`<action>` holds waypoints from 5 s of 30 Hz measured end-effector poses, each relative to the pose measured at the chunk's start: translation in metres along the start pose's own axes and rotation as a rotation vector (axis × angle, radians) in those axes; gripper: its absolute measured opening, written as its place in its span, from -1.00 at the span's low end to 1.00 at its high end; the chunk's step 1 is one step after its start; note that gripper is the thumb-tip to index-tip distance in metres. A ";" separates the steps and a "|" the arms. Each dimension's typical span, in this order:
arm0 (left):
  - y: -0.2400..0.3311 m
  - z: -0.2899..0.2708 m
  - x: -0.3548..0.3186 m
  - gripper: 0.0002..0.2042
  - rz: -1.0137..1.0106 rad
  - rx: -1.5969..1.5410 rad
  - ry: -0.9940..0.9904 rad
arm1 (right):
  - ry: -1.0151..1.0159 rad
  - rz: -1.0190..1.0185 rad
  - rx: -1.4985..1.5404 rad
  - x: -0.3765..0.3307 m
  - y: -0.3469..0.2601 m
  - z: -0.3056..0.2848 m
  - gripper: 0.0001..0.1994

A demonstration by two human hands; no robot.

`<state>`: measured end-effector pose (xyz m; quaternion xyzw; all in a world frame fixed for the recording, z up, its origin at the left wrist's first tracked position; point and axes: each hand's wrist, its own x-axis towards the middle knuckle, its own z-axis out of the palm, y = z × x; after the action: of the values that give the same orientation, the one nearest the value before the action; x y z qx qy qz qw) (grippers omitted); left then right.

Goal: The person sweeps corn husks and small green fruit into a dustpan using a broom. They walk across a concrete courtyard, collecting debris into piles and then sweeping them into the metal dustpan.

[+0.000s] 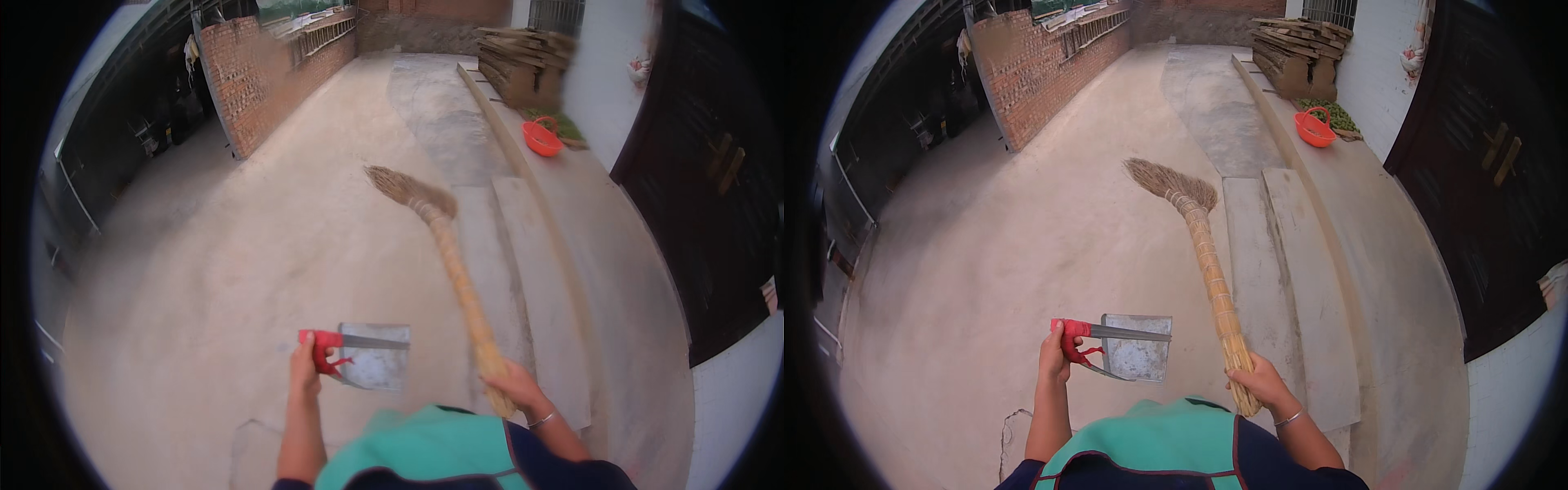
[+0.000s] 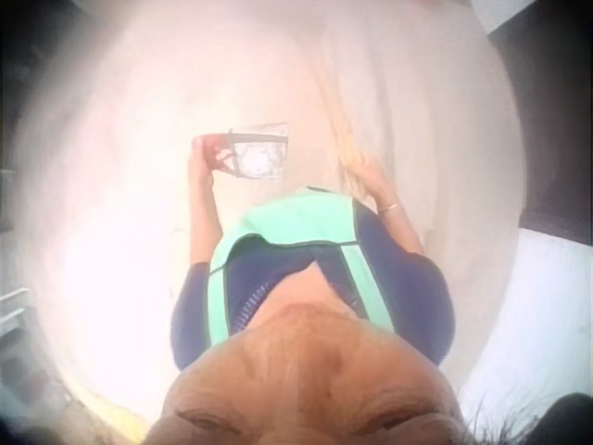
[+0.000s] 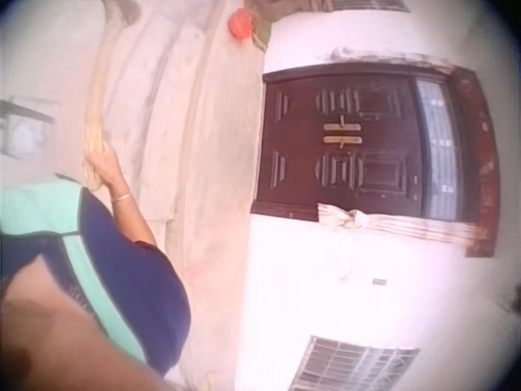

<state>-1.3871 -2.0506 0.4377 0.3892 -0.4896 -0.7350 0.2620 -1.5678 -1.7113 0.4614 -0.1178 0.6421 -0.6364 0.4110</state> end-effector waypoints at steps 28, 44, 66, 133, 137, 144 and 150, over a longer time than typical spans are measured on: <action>0.266 0.335 1.022 -0.65 0.103 0.143 0.056 | 0.149 0.128 0.091 1.020 -0.385 -0.084 -0.78; 0.401 0.588 1.603 -0.66 0.111 0.322 0.020 | 0.327 0.146 0.168 1.528 -0.616 -0.174 -0.77; 0.426 1.071 2.397 -0.63 -0.042 0.385 -0.264 | 0.470 0.260 0.101 2.270 -0.861 -0.416 -0.78; 0.644 1.731 3.549 -0.76 -0.301 0.191 0.058 | 0.229 0.178 0.087 3.513 -1.435 -0.825 -0.27; 0.681 1.725 3.651 -0.77 -0.223 0.147 0.164 | 0.200 0.236 0.180 3.645 -1.478 -0.837 -0.27; 0.754 1.741 3.821 -0.79 -0.245 0.198 0.307 | 0.132 0.303 0.152 3.879 -1.592 -0.865 -0.29; 0.780 1.773 4.019 -0.80 -0.208 0.129 0.322 | 0.119 0.294 0.220 4.083 -1.679 -0.843 -0.30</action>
<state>-5.1032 -4.5144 0.2761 0.5660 -0.4447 -0.6536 0.2339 -5.3539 -4.1296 0.3291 0.0607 0.6021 -0.6417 0.4713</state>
